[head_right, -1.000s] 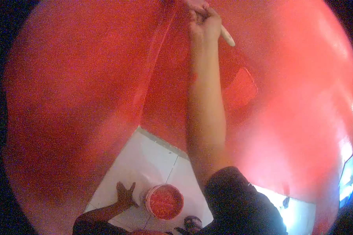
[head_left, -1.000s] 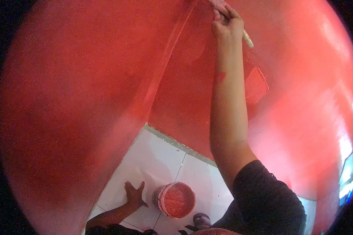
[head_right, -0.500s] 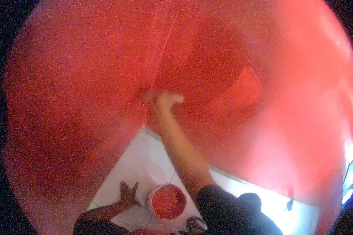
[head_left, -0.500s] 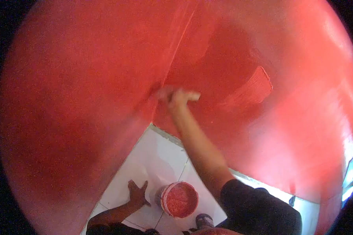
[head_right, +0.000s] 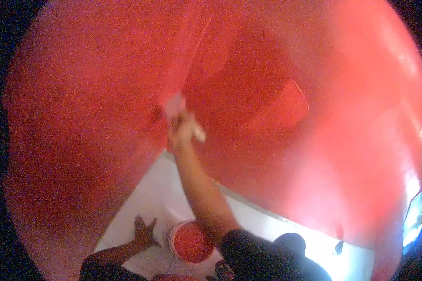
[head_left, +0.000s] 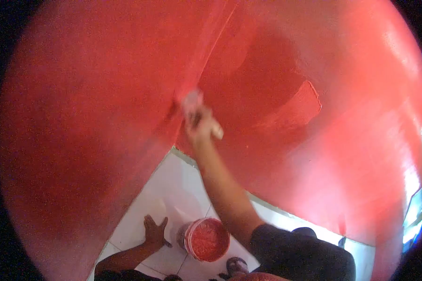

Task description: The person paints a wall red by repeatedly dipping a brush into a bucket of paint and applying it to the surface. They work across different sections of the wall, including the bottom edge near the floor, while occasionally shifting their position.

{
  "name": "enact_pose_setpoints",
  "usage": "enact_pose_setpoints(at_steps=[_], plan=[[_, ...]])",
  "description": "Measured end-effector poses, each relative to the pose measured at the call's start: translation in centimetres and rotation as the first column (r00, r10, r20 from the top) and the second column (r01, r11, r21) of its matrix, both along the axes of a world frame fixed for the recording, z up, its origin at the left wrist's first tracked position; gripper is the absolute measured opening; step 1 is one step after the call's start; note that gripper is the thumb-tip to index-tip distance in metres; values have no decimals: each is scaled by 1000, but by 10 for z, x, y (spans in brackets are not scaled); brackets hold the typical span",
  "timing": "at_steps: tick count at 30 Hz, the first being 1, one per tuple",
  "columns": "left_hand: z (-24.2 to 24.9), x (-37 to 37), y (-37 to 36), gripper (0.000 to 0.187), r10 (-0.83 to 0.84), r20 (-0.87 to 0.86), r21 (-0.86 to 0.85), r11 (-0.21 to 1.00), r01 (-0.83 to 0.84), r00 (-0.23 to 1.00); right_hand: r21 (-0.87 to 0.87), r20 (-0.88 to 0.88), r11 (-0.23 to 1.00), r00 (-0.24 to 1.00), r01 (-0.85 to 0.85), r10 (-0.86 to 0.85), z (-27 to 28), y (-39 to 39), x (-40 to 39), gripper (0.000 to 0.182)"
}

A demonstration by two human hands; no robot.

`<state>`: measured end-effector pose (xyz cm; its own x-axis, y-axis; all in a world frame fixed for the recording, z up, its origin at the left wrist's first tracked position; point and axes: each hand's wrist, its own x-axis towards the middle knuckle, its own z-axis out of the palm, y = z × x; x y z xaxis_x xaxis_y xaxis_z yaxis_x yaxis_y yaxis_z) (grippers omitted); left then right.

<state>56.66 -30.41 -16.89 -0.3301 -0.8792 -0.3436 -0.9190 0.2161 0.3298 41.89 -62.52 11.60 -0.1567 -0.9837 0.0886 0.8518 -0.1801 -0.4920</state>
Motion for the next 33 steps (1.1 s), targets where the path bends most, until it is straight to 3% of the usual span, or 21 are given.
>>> enact_pose_setpoints(at_steps=[1, 2, 5, 6, 7, 8, 11, 13, 15, 17, 18, 19, 20, 21, 23, 25, 26, 27, 29, 31, 33], plan=[[-5, 1, -2, 138, 7, 5, -16, 1000, -7, 1000, 55, 105, 993, 990, -103, 97, -50, 10, -5, 32], [-9, 2, -1, 137, 0, 5, -38, 999, 0, 1000, 129, -86, 986, 990, -101, 112, -101, 2, -28, 32], [-9, -1, 5, 137, -7, 56, -29, 1000, 9, 998, 130, -486, 991, 873, 22, 45, -106, -7, -79, 40], [-8, -6, 2, 137, 0, 104, -21, 1000, 2, 995, -89, -913, 978, 377, 186, -155, -58, -19, -102, 41], [-5, -8, 1, 137, -9, 94, -13, 1000, 10, 996, -415, -836, 866, -493, 279, -242, 5, -27, -118, 42], [-2, -7, 0, 136, -10, 102, 3, 1000, 10, 995, -623, -570, 750, -785, 219, -244, 74, -35, -124, 45], [10, -2, -3, 135, -27, 102, 28, 999, 24, 994, -929, -323, 354, -231, -106, -918, 273, 22, -86, 11], [7, -2, -3, 134, -33, 105, 37, 999, 29, 994, -966, -43, 147, -430, -212, -902, 354, 35, -66, 19], [-4, 2, 2, 133, -6, 28, -4, 1000, 6, 1000, -982, -20, 118, -541, -148, -841, 369, 39, -51, 31], [-4, 3, 2, 132, -12, 42, -5, 1000, 12, 999, -866, 406, -10, -692, -500, -596, 355, -16, -81, 8], [-2, 2, 1, 131, -24, 50, -3, 1000, 24, 998, -835, 244, 368, -875, -409, -418, 326, -30, -78, 23], [-1, 0, 0, 131, -25, 46, -14, 1000, 25, 999, -807, 486, 281, -854, -520, -186, 276, -45, -74, 30], [-1, 1, 1, 131, -18, 33, 4, 1000, 18, 999, -767, 544, 397, -839, -503, -13, 223, -46, -63, 38], [-2, 2, 0, 130, -7, 20, 23, 1000, 7, 1000, -711, 592, 364, -791, -602, -154, 174, -29, -53, 36], [-6, 0, -2, 131, -11, 31, 13, 1000, 11, 999, -521, 392, 588, -785, -619, -479, 76, -26, -49, 28], [-10, 1, 1, 131, -21, 55, 10, 1000, 21, 998, -413, 241, 683, -795, -603, -556, 42, -12, -40, 23], [-12, -1, 1, 131, -22, 54, -7, 1000, 22, 998, -345, -31, 801, -847, -489, -531, 37, -10, -36, 21], [-12, 1, 3, 131, -25, 53, -20, 999, 26, 998, -230, -297, 893, -846, -386, -442, 33, -10, -35, 18], [-8, 2, 0, 132, -26, 59, -10, 1000, 27, 998, -253, -331, 870, -807, -424, -489, 70, -61, -61, 18], [-6, 0, 0, 132, -41, 56, 5, 999, 41, 998, -313, -551, 945, -794, -91, -259, 183, -47, -67, 14], [-7, -1, 1, 132, -5, 62, -9, 1000, 5, 998, -552, -403, 779, -723, -297, -561, 286, -57, -99, 14]])
